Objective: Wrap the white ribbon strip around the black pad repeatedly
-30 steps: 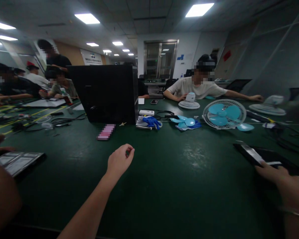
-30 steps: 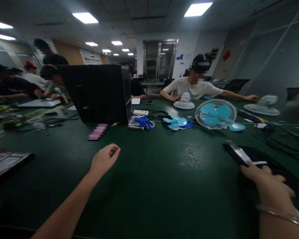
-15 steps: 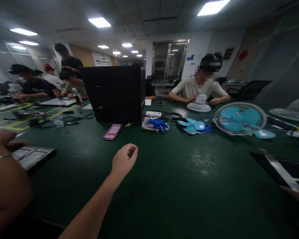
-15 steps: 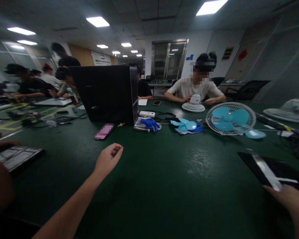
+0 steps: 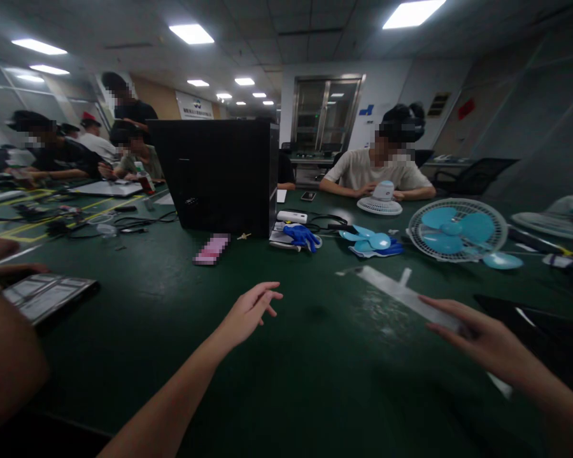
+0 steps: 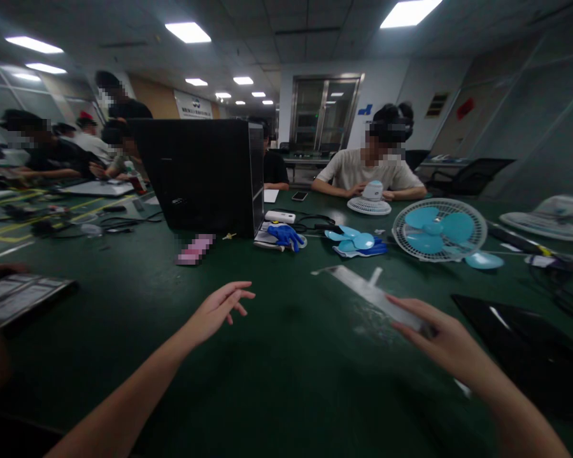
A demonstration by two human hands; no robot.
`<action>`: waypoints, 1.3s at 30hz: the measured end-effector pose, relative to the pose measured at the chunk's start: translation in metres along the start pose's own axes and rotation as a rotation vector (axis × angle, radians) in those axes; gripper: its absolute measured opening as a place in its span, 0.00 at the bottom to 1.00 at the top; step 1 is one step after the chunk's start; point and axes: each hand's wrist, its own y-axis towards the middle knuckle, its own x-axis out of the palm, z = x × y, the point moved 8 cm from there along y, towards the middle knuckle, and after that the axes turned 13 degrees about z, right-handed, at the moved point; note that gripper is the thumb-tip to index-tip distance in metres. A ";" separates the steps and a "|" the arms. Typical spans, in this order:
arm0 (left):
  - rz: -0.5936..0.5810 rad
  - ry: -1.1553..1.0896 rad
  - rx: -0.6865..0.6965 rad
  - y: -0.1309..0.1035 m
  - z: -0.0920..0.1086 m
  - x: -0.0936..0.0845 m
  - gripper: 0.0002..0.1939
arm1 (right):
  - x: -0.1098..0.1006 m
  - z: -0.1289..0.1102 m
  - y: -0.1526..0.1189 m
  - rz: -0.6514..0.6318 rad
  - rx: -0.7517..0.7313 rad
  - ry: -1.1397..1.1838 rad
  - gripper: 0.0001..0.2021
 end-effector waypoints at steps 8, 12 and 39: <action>-0.449 -0.054 -0.030 -0.033 0.014 0.043 0.24 | 0.055 -0.123 -0.046 -0.588 -0.197 0.428 0.22; -0.503 0.073 0.018 -0.037 0.015 0.051 0.17 | 0.057 -0.119 -0.038 -0.573 -0.187 0.462 0.24; -0.502 0.125 -0.121 -0.032 -0.014 0.056 0.16 | -0.007 0.111 -0.016 -0.041 0.610 -0.448 0.33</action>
